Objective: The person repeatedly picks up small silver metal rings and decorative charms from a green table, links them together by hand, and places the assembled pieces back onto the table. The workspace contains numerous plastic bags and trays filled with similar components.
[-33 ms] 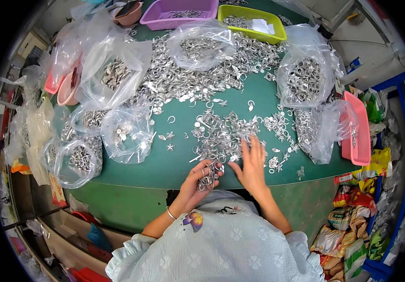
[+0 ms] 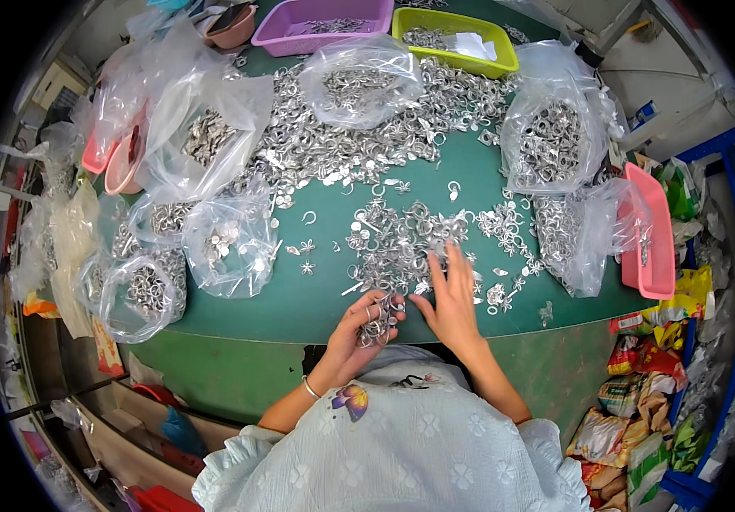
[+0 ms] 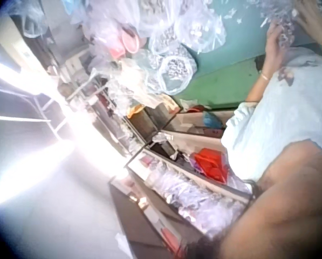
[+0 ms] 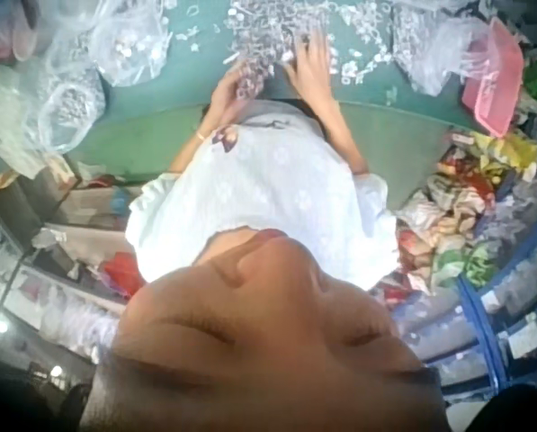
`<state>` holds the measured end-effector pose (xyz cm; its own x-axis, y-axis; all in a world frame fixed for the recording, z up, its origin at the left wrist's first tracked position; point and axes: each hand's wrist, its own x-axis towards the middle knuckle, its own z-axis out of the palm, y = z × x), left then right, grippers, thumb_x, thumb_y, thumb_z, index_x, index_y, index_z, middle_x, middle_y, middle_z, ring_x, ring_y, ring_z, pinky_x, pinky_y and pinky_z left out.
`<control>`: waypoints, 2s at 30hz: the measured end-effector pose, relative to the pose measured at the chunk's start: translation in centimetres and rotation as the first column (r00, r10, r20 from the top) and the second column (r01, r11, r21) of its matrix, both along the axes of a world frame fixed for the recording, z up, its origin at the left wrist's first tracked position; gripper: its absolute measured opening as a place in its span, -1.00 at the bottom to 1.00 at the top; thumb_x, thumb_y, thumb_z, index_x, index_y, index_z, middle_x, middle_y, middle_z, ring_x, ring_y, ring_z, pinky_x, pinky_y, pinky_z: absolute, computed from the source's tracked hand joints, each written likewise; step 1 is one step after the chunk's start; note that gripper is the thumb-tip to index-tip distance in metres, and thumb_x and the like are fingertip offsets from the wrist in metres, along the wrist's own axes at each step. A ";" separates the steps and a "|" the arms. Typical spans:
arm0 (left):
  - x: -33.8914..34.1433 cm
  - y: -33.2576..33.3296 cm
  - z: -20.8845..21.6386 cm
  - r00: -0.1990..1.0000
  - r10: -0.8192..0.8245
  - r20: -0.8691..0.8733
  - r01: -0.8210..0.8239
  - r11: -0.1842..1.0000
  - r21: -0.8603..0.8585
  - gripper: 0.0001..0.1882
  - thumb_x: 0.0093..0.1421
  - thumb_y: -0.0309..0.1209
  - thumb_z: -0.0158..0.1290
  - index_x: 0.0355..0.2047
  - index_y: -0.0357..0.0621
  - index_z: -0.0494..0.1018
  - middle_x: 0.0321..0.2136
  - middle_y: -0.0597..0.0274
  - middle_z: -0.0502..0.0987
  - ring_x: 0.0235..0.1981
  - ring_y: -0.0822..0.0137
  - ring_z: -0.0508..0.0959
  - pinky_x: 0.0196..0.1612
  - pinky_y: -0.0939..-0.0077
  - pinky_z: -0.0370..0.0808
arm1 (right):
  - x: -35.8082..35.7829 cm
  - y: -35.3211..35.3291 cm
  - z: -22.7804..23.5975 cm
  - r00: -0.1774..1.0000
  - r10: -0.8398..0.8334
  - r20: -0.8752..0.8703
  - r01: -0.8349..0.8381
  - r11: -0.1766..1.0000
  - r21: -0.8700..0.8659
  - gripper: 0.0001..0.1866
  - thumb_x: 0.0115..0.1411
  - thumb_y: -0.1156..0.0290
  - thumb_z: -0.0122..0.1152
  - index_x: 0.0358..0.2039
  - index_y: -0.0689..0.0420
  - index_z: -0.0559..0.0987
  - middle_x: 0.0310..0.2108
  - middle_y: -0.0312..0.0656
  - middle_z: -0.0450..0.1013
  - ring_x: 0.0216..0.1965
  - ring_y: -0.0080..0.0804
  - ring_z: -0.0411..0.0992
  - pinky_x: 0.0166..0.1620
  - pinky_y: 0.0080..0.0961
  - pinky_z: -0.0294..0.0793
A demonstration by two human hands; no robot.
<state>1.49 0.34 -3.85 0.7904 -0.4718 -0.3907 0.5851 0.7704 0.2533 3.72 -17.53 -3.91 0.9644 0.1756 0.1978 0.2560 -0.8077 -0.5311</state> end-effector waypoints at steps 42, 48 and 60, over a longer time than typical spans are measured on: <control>0.1 0.0 1.8 0.931 -0.288 0.224 0.259 0.954 0.152 -0.87 0.09 -0.43 -0.01 -0.40 -0.14 0.27 -0.27 0.03 0.39 -0.37 0.32 0.48 -0.55 0.71 0.38 | 7.0 -3.1 0.7 0.957 0.204 0.204 -0.147 0.953 -0.264 -0.80 -0.12 0.59 0.10 -0.39 0.18 0.46 -0.32 -0.20 0.34 -0.17 -0.25 0.26 -0.04 -0.25 0.12; 0.3 0.1 1.1 0.937 -0.278 0.209 0.234 0.949 0.213 -0.87 0.09 -0.41 0.02 -0.44 -0.12 0.29 -0.26 0.11 0.39 -0.37 0.38 0.48 -0.54 0.71 0.37 | 6.4 -3.7 1.9 0.967 -0.022 0.254 0.044 0.996 -0.081 -0.83 -0.08 0.61 0.07 -0.40 0.19 0.45 -0.37 -0.18 0.35 -0.23 -0.27 0.28 -0.10 -0.33 0.14; 0.5 0.1 0.4 0.993 -0.028 0.113 0.004 0.978 0.209 -0.89 0.08 -0.44 -0.02 -0.40 -0.07 0.26 -0.45 0.27 0.36 -0.39 0.37 0.42 -0.56 0.67 0.32 | 6.6 -1.1 1.0 0.991 -0.076 0.114 0.051 0.977 0.209 -0.95 -0.03 0.50 0.13 -0.55 0.20 0.47 -0.52 -0.20 0.39 -0.39 -0.26 0.30 -0.27 -0.42 0.18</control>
